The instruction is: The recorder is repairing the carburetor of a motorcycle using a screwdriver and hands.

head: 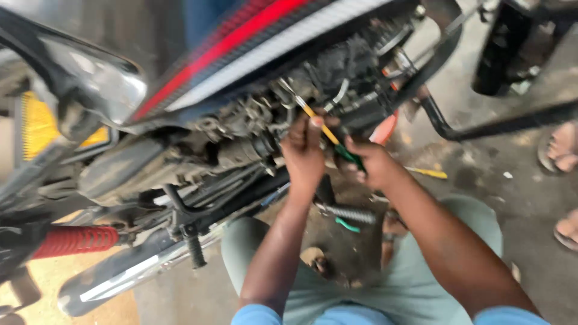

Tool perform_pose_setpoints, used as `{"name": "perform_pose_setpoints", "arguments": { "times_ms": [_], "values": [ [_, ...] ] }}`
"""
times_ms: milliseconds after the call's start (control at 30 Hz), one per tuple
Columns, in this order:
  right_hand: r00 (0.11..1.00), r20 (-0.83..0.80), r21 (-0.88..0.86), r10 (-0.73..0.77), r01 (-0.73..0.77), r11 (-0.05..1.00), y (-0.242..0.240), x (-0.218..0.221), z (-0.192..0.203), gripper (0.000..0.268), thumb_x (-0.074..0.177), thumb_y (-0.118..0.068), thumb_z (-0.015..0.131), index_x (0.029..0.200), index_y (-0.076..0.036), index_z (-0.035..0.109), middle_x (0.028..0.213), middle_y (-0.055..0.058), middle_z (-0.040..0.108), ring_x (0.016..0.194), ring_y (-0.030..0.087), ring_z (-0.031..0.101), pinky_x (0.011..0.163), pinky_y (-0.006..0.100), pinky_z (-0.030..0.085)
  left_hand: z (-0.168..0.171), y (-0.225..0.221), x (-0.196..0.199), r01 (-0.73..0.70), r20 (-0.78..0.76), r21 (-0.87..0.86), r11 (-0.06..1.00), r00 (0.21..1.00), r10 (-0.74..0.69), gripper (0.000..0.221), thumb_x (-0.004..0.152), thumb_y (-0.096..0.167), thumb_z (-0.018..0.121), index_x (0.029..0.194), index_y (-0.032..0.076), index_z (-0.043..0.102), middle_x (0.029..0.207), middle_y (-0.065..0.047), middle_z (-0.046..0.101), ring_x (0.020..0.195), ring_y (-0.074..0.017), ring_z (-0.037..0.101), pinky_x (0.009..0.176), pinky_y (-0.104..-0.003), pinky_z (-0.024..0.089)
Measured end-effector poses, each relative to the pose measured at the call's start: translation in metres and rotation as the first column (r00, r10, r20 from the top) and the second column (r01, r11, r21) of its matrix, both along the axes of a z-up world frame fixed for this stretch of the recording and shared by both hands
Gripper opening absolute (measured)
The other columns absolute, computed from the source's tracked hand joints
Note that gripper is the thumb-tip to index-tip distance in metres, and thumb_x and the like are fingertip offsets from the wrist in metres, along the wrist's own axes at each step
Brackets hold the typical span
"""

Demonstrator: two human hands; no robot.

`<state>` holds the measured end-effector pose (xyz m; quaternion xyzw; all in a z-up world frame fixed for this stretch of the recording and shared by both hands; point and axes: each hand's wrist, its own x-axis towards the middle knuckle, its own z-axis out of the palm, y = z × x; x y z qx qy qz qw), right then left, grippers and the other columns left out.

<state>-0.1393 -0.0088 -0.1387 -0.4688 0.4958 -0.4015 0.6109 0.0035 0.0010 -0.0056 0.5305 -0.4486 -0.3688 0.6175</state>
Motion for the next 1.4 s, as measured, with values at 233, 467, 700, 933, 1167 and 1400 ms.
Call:
{"name": "perform_pose_setpoints", "arguments": {
  "times_ms": [233,467,700,933,1167,1400],
  "values": [
    [0.838,-0.382,-0.679,-0.390,0.031,0.733,0.032,0.002,0.074,0.039,0.094,-0.011,0.063,0.131,0.001,0.061,0.099,0.020,0.069,0.085,0.037,0.069,0.073,0.044,0.054,-0.005,-0.008,-0.011,0.038,-0.023,-0.044,0.998,0.999,-0.040,0.025,0.109,0.016,0.056,0.115,-0.004,0.070,0.099,-0.010,0.079,0.092,-0.0118,0.070,0.087,-0.027,0.055],
    [0.999,0.023,-0.335,-0.022,0.029,0.942,0.013,0.000,0.025,0.029,0.111,-0.030,0.059,0.114,-0.001,0.064,0.081,0.012,0.063,0.064,0.026,0.058,0.054,0.035,0.044,-0.004,0.002,-0.001,0.021,-0.111,-0.061,0.998,0.993,-0.028,0.029,0.107,0.019,0.054,0.123,-0.002,0.064,0.102,-0.009,0.079,0.095,-0.0121,0.073,0.088,-0.028,0.057],
    [0.994,0.000,-0.184,0.110,-0.108,0.977,0.012,0.001,0.014,0.037,0.118,-0.031,0.054,0.102,0.000,0.066,0.079,0.008,0.061,0.068,0.018,0.053,0.059,0.034,0.043,-0.012,-0.008,0.001,-0.008,-0.104,-0.093,0.996,0.995,-0.001,0.024,0.107,0.017,0.061,0.116,-0.005,0.069,0.098,-0.010,0.080,0.090,-0.0116,0.071,0.085,-0.027,0.056],
    [0.824,-0.398,-0.784,-0.403,-0.078,0.616,0.022,0.020,0.090,0.033,0.104,-0.007,0.060,0.135,0.007,0.061,0.102,0.024,0.067,0.087,0.039,0.067,0.075,0.044,0.053,-0.007,-0.011,-0.001,0.018,-0.130,-0.098,0.995,0.991,-0.031,0.026,0.108,0.015,0.060,0.120,-0.006,0.069,0.101,-0.009,0.080,0.095,-0.0106,0.070,0.090,-0.028,0.057],
    [0.834,-0.386,-0.815,-0.395,-0.107,0.569,0.009,0.022,0.084,0.031,0.101,-0.006,0.062,0.130,0.004,0.062,0.103,0.023,0.069,0.088,0.038,0.070,0.075,0.044,0.055,-0.006,-0.011,0.000,0.051,-0.184,-0.077,0.996,0.981,-0.064,0.033,0.110,0.016,0.055,0.131,-0.006,0.065,0.108,-0.010,0.078,0.101,-0.0113,0.070,0.095,-0.028,0.056],
    [0.996,0.066,-0.327,0.056,-0.032,0.945,-0.006,-0.005,0.041,0.037,0.103,-0.019,0.062,0.132,0.003,0.067,0.080,0.008,0.063,0.064,0.017,0.056,0.057,0.032,0.045,0.000,-0.002,0.009,0.036,-0.124,-0.042,0.998,0.991,-0.041,0.030,0.107,0.019,0.058,0.126,-0.002,0.068,0.101,-0.008,0.079,0.090,-0.0082,0.069,0.083,-0.025,0.055]
  ]
}}
